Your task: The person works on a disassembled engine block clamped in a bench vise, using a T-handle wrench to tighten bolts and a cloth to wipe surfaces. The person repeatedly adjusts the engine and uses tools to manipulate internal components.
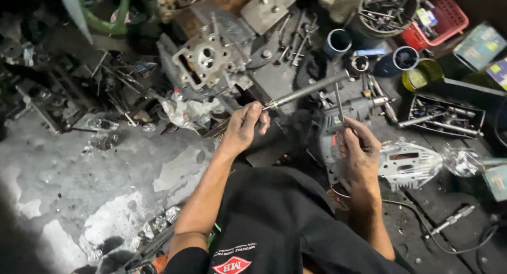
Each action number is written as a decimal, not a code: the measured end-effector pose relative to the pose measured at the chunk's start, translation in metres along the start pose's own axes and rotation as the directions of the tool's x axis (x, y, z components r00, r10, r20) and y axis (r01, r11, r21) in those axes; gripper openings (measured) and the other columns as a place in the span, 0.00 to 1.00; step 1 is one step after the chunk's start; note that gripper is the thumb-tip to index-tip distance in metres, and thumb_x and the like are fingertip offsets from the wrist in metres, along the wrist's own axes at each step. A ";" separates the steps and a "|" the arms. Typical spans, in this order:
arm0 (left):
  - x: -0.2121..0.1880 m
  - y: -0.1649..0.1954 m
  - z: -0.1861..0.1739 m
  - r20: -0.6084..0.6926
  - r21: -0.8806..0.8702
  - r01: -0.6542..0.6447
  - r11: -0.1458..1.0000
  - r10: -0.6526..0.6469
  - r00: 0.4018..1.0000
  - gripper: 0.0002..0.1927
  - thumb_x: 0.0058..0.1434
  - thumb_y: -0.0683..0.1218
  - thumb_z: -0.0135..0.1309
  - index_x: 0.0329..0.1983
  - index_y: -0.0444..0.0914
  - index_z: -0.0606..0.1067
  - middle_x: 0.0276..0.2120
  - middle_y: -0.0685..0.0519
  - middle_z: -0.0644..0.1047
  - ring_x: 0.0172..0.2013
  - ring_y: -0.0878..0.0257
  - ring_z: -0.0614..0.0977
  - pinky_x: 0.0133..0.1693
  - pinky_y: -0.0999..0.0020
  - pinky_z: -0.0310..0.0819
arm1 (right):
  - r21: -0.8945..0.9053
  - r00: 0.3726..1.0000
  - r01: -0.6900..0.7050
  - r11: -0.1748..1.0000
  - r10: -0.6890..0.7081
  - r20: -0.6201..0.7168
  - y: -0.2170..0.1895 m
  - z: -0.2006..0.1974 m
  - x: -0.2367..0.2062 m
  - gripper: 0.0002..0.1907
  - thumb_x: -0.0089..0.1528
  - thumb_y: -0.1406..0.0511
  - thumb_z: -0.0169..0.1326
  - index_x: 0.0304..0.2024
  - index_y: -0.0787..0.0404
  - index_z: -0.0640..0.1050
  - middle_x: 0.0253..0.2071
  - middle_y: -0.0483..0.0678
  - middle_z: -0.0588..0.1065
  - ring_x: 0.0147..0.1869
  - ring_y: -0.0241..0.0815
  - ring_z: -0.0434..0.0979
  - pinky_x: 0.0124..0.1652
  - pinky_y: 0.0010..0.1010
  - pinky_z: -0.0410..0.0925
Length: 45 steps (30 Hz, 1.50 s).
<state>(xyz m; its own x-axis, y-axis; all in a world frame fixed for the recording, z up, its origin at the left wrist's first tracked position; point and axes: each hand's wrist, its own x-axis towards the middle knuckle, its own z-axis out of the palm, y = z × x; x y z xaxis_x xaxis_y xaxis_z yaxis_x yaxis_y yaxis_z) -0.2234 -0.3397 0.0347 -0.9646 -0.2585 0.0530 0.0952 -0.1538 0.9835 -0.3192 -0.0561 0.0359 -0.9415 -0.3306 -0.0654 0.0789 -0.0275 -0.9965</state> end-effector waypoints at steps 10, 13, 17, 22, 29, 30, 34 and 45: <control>-0.033 0.038 -0.039 -0.089 -0.049 -0.079 0.996 0.075 0.993 0.23 0.79 0.54 0.38 0.34 0.35 0.70 0.26 0.54 0.72 0.28 0.68 0.74 0.34 0.72 0.69 | 0.179 0.997 0.039 0.983 -0.050 0.056 -0.013 0.048 -0.008 0.13 0.72 0.72 0.48 0.58 0.67 0.76 0.31 0.44 0.70 0.29 0.28 0.64 0.28 0.19 0.57; -0.034 0.044 -0.053 -0.109 0.005 -0.104 0.995 0.104 0.989 0.23 0.79 0.54 0.38 0.35 0.34 0.70 0.26 0.54 0.73 0.28 0.67 0.74 0.35 0.71 0.70 | 0.140 0.998 0.000 0.990 -0.009 0.059 -0.017 0.058 -0.008 0.14 0.71 0.72 0.48 0.58 0.68 0.75 0.32 0.45 0.71 0.29 0.29 0.64 0.27 0.19 0.58; -0.036 0.044 -0.066 -0.118 0.013 -0.119 0.993 0.119 0.986 0.23 0.79 0.55 0.38 0.35 0.34 0.70 0.26 0.53 0.74 0.29 0.66 0.75 0.36 0.70 0.70 | 0.129 0.998 -0.013 0.992 0.006 0.057 -0.017 0.070 -0.006 0.14 0.71 0.72 0.49 0.58 0.69 0.75 0.33 0.45 0.71 0.30 0.29 0.63 0.28 0.19 0.57; -0.041 0.038 -0.079 -0.157 0.009 -0.128 0.992 0.128 0.979 0.23 0.79 0.55 0.38 0.34 0.34 0.70 0.27 0.53 0.74 0.30 0.66 0.76 0.37 0.70 0.72 | 0.158 0.991 -0.001 0.987 -0.020 0.132 -0.010 0.082 -0.002 0.14 0.71 0.71 0.49 0.58 0.69 0.75 0.32 0.46 0.71 0.30 0.29 0.64 0.27 0.19 0.57; -0.046 0.041 -0.094 -0.188 0.084 -0.097 0.992 0.111 0.976 0.23 0.79 0.54 0.38 0.35 0.34 0.70 0.26 0.53 0.74 0.29 0.66 0.76 0.36 0.70 0.70 | 0.117 0.987 -0.040 0.992 0.021 0.159 -0.009 0.098 -0.001 0.14 0.71 0.71 0.49 0.58 0.68 0.76 0.32 0.46 0.71 0.28 0.27 0.62 0.26 0.17 0.55; -0.047 0.043 -0.096 -0.179 0.109 -0.089 0.990 0.108 0.978 0.22 0.79 0.54 0.38 0.34 0.34 0.70 0.26 0.54 0.73 0.28 0.66 0.75 0.34 0.71 0.69 | 0.110 0.985 -0.038 0.993 0.019 0.170 -0.010 0.099 -0.001 0.14 0.71 0.71 0.49 0.58 0.68 0.76 0.32 0.46 0.71 0.28 0.27 0.62 0.26 0.17 0.55; -0.054 0.054 -0.112 -0.089 0.234 -0.070 0.970 0.093 0.992 0.22 0.78 0.51 0.39 0.30 0.34 0.69 0.23 0.54 0.71 0.23 0.67 0.73 0.30 0.71 0.66 | 0.043 0.983 0.000 0.999 -0.008 0.182 -0.019 0.105 0.002 0.13 0.72 0.69 0.50 0.58 0.68 0.75 0.33 0.45 0.71 0.30 0.26 0.63 0.28 0.17 0.55; -0.077 0.073 -0.098 0.263 0.508 -0.274 0.817 0.156 0.952 0.06 0.70 0.42 0.53 0.38 0.33 0.76 0.32 0.47 0.78 0.37 0.51 0.80 0.40 0.58 0.74 | 0.046 0.956 0.010 0.999 -0.023 0.293 0.007 0.116 0.013 0.11 0.72 0.68 0.55 0.53 0.73 0.77 0.30 0.43 0.71 0.25 0.27 0.64 0.24 0.20 0.55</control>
<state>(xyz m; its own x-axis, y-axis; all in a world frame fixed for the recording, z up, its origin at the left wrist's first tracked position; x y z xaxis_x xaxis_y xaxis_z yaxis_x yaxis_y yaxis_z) -0.1177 -0.4247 0.0855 -0.9682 -0.0198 0.2493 0.2169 0.4296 0.8766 -0.2933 -0.1699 0.0338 -0.8055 -0.5921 -0.0239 0.0842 -0.0744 -0.9937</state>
